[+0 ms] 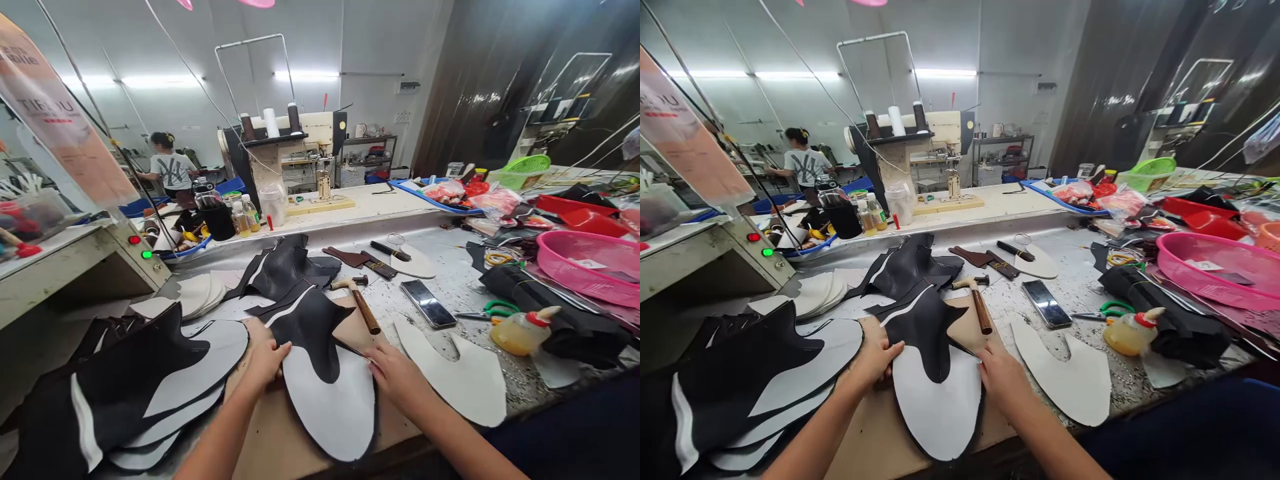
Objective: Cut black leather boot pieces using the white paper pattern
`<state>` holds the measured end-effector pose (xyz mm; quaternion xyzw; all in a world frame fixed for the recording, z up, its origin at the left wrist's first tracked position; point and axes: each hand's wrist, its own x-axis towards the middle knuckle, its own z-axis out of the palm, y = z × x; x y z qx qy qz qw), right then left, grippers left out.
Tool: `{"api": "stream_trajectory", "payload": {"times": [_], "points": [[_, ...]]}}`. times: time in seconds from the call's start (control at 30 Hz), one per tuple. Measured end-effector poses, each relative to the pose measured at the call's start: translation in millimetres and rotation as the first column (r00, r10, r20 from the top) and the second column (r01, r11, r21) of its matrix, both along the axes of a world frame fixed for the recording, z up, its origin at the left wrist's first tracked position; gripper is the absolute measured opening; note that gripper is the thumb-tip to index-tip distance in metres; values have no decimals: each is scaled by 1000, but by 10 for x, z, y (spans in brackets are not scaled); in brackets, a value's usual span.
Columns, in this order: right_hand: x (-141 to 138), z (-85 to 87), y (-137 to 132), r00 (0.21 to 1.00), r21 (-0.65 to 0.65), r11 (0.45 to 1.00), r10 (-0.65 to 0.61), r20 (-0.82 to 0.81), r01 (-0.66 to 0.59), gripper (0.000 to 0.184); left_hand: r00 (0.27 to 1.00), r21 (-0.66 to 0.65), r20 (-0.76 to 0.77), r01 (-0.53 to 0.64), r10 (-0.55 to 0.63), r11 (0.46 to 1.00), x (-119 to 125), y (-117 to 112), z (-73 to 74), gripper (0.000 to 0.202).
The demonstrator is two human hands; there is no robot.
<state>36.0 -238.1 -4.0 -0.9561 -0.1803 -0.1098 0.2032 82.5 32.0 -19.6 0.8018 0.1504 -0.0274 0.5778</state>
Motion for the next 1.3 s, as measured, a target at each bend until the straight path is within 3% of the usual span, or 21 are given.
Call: {"api": "stream_trajectory", "payload": {"times": [0.1, 0.17, 0.27, 0.37, 0.6, 0.87, 1.03, 1.17, 1.3], "points": [[-187, 56, 333, 999, 283, 958, 50, -4, -47, 20, 998, 6, 53, -31, 31, 999, -175, -188, -50, 54], [-263, 68, 599, 990, 387, 920, 108, -92, -64, 14, 998, -19, 61, -14, 15, 1000, -325, -337, -95, 59], [-240, 42, 887, 974, 317, 948, 76, -212, -5, 15, 998, -79, 28, 62, -60, 995, -551, -488, -145, 63], [-141, 1, 980, 967, 232, 972, 33, -251, 27, 19, 986, -137, 9, 165, -165, 977, -695, -502, -160, 65], [-72, -23, 996, 950, 101, 995, 14, -312, 18, 20, 947, -184, 25, 319, -320, 930, -730, -390, -139, 59], [-36, -66, 1086, 948, 43, 999, -3, -319, 18, 18, 961, -85, 79, 272, -265, 959, -751, -450, -166, 49], [-65, -80, 1062, 967, 158, 986, -14, -255, 56, 18, 971, -95, 73, 232, -226, 968, -732, -461, -163, 49], [-157, -104, 694, 967, 286, 952, -33, -252, 107, 14, 975, -193, -8, 216, -221, 957, -686, -450, -204, 57], [-235, -151, 343, 899, 516, 833, 53, -436, 201, 14, 970, -290, -56, 210, -235, 934, -641, -419, -221, 63]]}}
